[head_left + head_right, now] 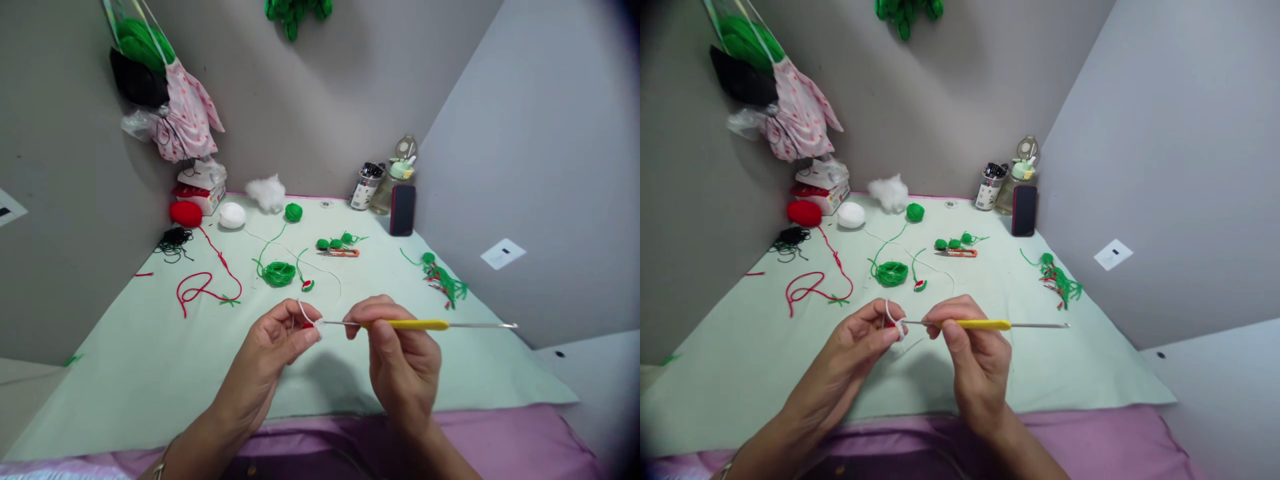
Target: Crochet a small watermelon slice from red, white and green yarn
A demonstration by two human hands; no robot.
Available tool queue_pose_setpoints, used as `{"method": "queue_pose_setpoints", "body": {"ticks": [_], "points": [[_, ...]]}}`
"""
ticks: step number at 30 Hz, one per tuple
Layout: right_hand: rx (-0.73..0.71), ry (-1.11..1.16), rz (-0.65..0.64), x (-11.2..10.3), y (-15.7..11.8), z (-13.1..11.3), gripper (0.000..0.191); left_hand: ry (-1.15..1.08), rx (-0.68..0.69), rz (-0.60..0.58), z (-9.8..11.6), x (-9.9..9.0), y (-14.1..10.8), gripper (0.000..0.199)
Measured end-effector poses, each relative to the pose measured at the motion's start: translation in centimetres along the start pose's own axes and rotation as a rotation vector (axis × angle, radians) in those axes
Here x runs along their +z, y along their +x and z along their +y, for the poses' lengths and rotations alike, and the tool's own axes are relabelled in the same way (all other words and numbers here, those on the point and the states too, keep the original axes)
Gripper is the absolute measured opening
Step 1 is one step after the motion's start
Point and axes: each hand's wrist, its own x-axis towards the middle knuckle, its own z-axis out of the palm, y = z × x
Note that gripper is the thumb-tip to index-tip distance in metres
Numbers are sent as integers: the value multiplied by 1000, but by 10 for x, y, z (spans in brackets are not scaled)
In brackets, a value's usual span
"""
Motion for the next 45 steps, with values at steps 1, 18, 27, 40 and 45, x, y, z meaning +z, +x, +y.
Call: {"method": "queue_pose_setpoints", "body": {"ticks": [1, 18, 27, 40, 45], "points": [[-1, -10, -2, 0, 0, 0, 23, -2, 2, -4, 0, 0, 0, 20], [-75, -139, -157, 3, -7, 3, 21, -103, 5, -67, -4, 0, 1, 72], [59, 9, -19, 5, -1, 11, 14, -51, 54, -23, -5, 2, 3, 53], [90, 25, -89, -1, -4, 9, 17, -67, 85, 42, -8, 2, 3, 44], [-213, -233, -190, -4, -8, 8, 25, -34, 106, 77, -11, 1, 2, 44]]}}
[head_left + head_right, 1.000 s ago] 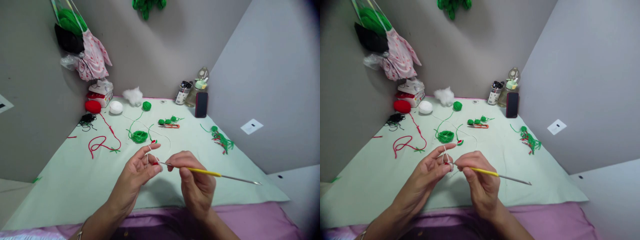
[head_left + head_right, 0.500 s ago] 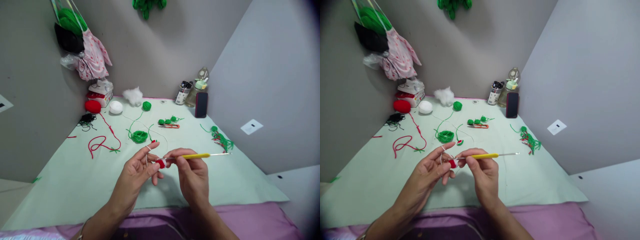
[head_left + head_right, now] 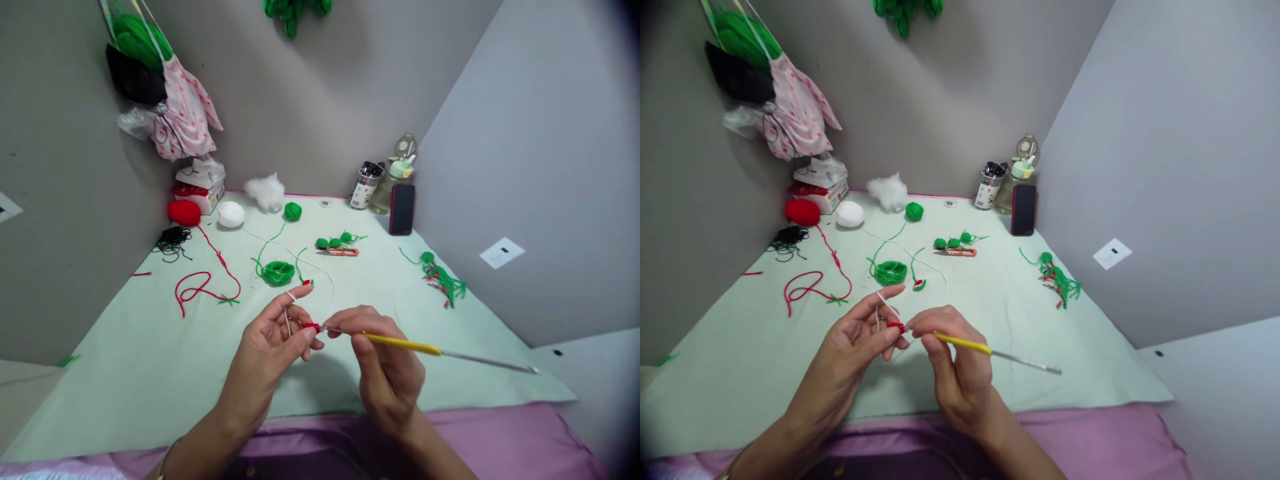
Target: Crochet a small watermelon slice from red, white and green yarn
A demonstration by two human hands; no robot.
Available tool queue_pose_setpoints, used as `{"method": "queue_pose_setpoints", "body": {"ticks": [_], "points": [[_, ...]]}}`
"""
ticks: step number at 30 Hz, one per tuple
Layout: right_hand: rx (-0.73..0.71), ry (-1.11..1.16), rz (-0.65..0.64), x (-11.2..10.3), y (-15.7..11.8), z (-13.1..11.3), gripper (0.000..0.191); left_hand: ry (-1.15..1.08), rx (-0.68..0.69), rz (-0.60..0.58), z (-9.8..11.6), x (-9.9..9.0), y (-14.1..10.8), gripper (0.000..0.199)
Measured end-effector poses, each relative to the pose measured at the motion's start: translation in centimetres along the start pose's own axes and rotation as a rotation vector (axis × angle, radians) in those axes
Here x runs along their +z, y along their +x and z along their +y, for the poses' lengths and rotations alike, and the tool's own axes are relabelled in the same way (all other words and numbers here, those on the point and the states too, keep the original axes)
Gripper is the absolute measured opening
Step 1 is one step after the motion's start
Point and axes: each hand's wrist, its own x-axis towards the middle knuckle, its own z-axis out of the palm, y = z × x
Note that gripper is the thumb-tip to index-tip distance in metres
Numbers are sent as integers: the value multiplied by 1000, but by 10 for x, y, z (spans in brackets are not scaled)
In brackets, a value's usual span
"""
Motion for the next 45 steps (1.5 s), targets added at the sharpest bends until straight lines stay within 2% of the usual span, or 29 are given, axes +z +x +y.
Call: {"method": "queue_pose_setpoints", "body": {"ticks": [4, 7, 10, 13, 15, 18, 20, 22, 24, 27, 30, 34, 38, 41, 45], "points": [[-215, -364, -99, 1, -1, -2, 29, -7, 10, 8, -2, 0, -1, 59], [-257, -448, -78, 4, -1, -1, 32, -124, -114, -43, 1, 0, 0, 70], [-73, -212, 38, 5, 2, 2, 27, -205, -245, -49, 7, -1, 2, 64], [153, 157, 108, 5, 9, 4, 22, -208, -211, -34, 10, -1, 3, 57], [191, 235, 79, 6, 13, 4, 18, -165, -166, -46, 10, 1, 2, 54], [126, 91, 32, 8, 12, 1, 23, -87, -94, -8, 6, 5, 0, 52], [24, -72, 3, 8, 8, -1, 31, -82, -57, 30, 3, 6, 0, 53], [-105, -255, -53, 7, 4, -2, 37, -137, -89, 24, 2, 6, 1, 53], [-159, -319, -66, 5, 3, -1, 36, -220, -182, -9, 3, 4, 3, 47], [20, -88, 74, 3, 7, 0, 27, -287, -265, -16, 5, 1, 6, 36], [212, 169, 137, 5, 14, 1, 18, -224, -177, 11, 6, 2, 5, 36], [226, 182, 47, 9, 18, 2, 13, -70, -63, -8, 4, 5, 1, 37], [335, 311, 122, 7, 15, 6, 15, 0, -68, 4, 5, 4, -1, 33], [398, 404, 113, 4, 12, 7, 19, 16, -59, 21, 6, 2, -1, 34], [307, 249, 86, 4, 8, 1, 20, 30, -30, 34, 4, 0, -1, 34]]}}
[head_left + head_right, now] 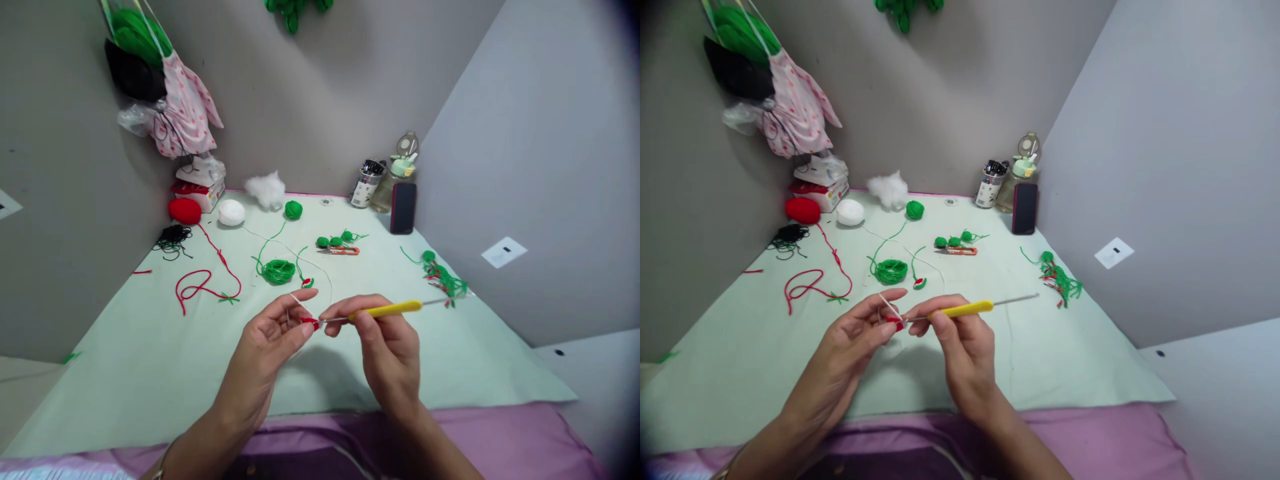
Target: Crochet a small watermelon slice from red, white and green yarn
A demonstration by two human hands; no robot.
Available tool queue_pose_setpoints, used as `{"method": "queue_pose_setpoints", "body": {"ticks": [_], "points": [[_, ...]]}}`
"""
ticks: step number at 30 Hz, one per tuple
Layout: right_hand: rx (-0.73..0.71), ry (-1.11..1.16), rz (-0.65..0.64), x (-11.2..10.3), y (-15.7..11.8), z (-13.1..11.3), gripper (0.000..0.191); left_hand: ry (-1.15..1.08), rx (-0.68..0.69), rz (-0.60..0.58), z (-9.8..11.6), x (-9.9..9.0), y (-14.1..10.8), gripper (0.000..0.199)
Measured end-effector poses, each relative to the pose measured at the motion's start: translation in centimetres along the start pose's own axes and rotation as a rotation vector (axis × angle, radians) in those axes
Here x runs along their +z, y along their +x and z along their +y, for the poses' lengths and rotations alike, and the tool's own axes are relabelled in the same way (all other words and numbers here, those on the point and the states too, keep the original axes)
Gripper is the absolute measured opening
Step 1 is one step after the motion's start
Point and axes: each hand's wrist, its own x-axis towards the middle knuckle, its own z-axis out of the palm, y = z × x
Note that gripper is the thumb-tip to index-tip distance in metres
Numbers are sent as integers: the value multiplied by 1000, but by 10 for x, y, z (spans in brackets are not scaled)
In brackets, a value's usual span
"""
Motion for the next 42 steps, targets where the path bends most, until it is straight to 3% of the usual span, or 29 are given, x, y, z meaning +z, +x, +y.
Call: {"method": "queue_pose_setpoints", "body": {"ticks": [7, 10, 12, 14, 16, 18, 24, 28, 30, 33, 38, 42], "points": [[-491, -510, -133, 2, -4, 1, 29, 11, 102, 46, -6, 2, 1, 41], [-610, -709, -151, 2, -4, 3, 32, -104, 11, 17, -3, 3, 1, 53], [-534, -643, -101, 1, -4, 2, 33, -212, -126, -29, 1, 2, 2, 59], [-365, -410, -19, 1, -2, 1, 28, -287, -225, -48, 4, 0, 4, 57], [-201, -166, 37, 2, 2, 0, 24, -307, -226, -49, 5, -1, 4, 53], [-131, -57, 32, 5, 6, 0, 20, -267, -169, -54, 4, -1, 3, 50], [-285, -305, -43, 8, 3, 0, 26, -79, -5, 21, -2, 7, 1, 47], [-455, -580, -96, 3, -3, 0, 35, -226, -132, -47, -2, 5, 6, 47], [-404, -491, -50, 1, -2, 0, 31, -309, -210, -62, 0, 3, 9, 42], [-206, -187, 62, 1, 5, 0, 21, -281, -167, -21, 1, 1, 10, 39], [-117, -89, -62, 4, 13, 2, 15, -56, -10, -31, 0, 3, 4, 37], [9, 11, -15, 1, 11, 5, 18, -4, 4, -30, 0, 0, 2, 32]]}}
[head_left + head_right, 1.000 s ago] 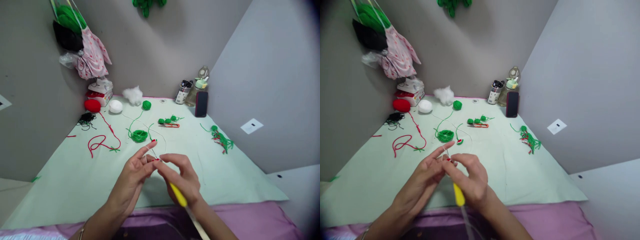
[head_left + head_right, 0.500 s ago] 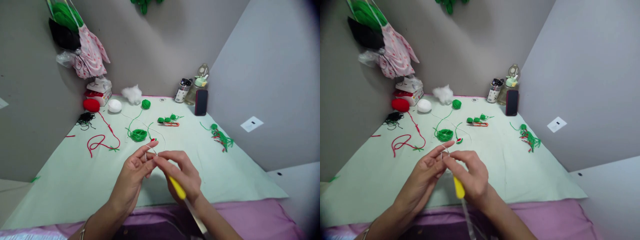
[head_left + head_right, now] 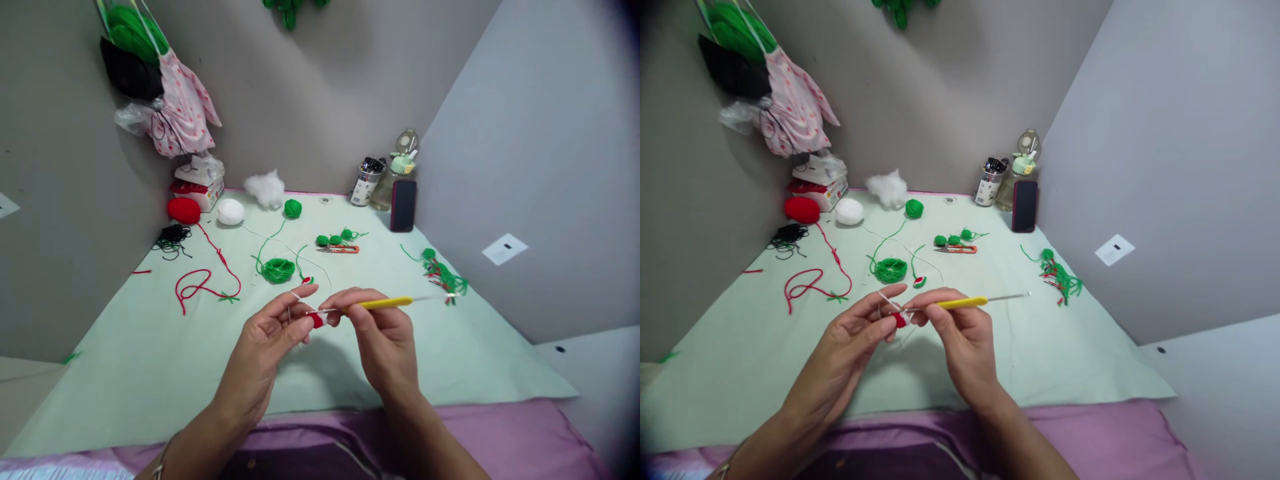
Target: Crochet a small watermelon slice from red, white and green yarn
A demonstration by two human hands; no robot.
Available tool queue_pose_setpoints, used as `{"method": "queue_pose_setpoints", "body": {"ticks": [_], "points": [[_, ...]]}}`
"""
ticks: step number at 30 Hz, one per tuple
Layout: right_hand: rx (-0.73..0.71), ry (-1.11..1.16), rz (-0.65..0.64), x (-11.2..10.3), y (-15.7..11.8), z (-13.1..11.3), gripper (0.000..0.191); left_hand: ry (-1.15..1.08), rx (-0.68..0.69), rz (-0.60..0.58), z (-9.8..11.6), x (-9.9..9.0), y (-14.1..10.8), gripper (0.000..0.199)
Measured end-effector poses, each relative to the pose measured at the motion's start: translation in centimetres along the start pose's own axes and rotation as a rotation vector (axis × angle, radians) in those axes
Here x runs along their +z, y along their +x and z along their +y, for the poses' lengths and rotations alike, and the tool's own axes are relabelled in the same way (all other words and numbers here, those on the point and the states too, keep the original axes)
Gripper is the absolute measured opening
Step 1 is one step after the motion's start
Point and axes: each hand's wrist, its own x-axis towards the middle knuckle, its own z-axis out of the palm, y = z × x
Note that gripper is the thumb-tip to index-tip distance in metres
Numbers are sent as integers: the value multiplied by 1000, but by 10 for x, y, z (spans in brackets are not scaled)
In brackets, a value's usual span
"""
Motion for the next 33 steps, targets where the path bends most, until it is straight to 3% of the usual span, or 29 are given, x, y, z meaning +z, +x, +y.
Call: {"method": "queue_pose_setpoints", "body": {"ticks": [3, 5, 11, 13, 15, 18, 23, 33], "points": [[57, 53, 2, -2, -3, 0, 23, 17, -3, 11, 1, -2, 0, 33], [10, -20, -2, -2, -6, -2, 22, 13, 6, 23, 0, -2, 0, 34], [-508, -627, -137, -3, -13, -2, 28, -46, 17, 35, -5, 4, -1, 50], [-568, -720, -136, -3, -13, -1, 31, -100, -52, 2, -5, 5, -1, 58], [-496, -628, -75, -2, -12, -1, 31, -135, -116, -24, -5, 5, -1, 59], [-299, -312, 1, -1, -9, -1, 24, -134, -141, -36, -4, 3, 0, 56], [42, 81, 9, -2, -7, 0, 20, -109, -117, -16, -3, 2, -2, 47], [3, 86, -3, -1, -11, -2, 22, -57, -48, -3, -1, 0, -4, 43]]}}
